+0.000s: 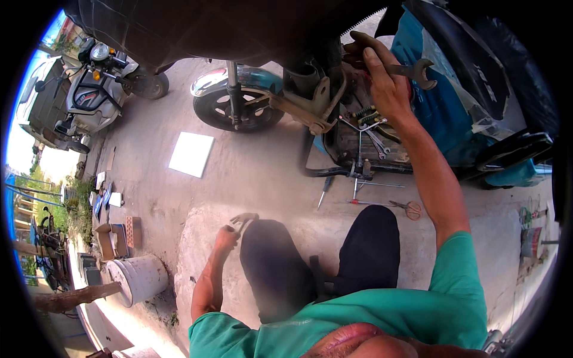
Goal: The person disassembles and adjusts components on a small electric tricycle using a hammer, wrenches, and a screwdriver.
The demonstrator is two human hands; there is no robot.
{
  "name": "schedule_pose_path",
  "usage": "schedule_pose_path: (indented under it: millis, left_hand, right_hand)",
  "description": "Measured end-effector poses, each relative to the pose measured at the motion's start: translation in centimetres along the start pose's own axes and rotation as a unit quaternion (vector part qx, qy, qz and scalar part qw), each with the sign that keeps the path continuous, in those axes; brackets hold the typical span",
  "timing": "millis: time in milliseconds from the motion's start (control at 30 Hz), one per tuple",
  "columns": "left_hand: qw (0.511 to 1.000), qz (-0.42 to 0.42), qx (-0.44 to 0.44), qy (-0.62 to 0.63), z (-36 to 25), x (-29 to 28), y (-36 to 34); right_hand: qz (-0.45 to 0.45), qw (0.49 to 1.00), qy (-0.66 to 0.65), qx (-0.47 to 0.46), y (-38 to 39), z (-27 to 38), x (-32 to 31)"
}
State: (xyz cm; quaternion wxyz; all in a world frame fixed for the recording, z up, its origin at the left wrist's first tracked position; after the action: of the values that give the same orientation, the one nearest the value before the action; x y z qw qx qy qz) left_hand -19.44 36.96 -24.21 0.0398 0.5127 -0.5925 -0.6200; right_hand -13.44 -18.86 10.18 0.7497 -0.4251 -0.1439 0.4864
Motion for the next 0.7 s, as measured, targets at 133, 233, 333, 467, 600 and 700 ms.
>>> schedule_pose_path:
  millis: [133, 233, 333, 467, 600, 700]
  left_hand:
    - [0.981, -0.046, 0.077, 0.170, -6.5, -8.3, 11.0]
    - [0.942, -0.081, 0.205, 0.253, -9.2, -13.0, 19.7]
    - [0.843, -0.062, 0.325, 0.424, -12.5, -11.1, 29.1]
    - [0.938, -0.014, 0.239, 0.252, -12.3, -8.5, 35.3]
    - [0.836, -0.338, 0.430, -0.037, -16.4, -6.7, 41.7]
    - [0.759, -0.451, 0.469, 0.016, -19.7, -6.3, 43.9]
  right_hand:
    - [0.039, 0.991, 0.084, -0.094, -3.3, 0.6, 0.9]
    - [0.038, 0.977, 0.120, -0.170, -4.7, 1.4, 1.3]
    - [-0.022, 0.973, 0.088, -0.211, -6.2, 0.4, 1.7]
    - [-0.070, 0.982, 0.101, -0.145, -6.7, 0.0, 3.8]
    - [-0.132, 0.976, 0.086, -0.147, -5.3, -1.3, 5.5]
    - [-0.172, 0.973, 0.042, -0.146, -4.8, -0.6, 5.6]
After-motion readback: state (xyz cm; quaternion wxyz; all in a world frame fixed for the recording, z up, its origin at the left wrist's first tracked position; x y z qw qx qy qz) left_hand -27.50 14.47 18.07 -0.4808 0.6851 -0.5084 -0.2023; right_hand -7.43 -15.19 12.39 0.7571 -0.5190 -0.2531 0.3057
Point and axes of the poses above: each hand's wrist, its own y-axis away from the middle knuckle, its own x-axis out of the palm, z = x × y, the point moved 2 cm from there along -y, towards the middle knuckle, and after that the axes turned 15 degrees about -x, right-handed, at the moved point
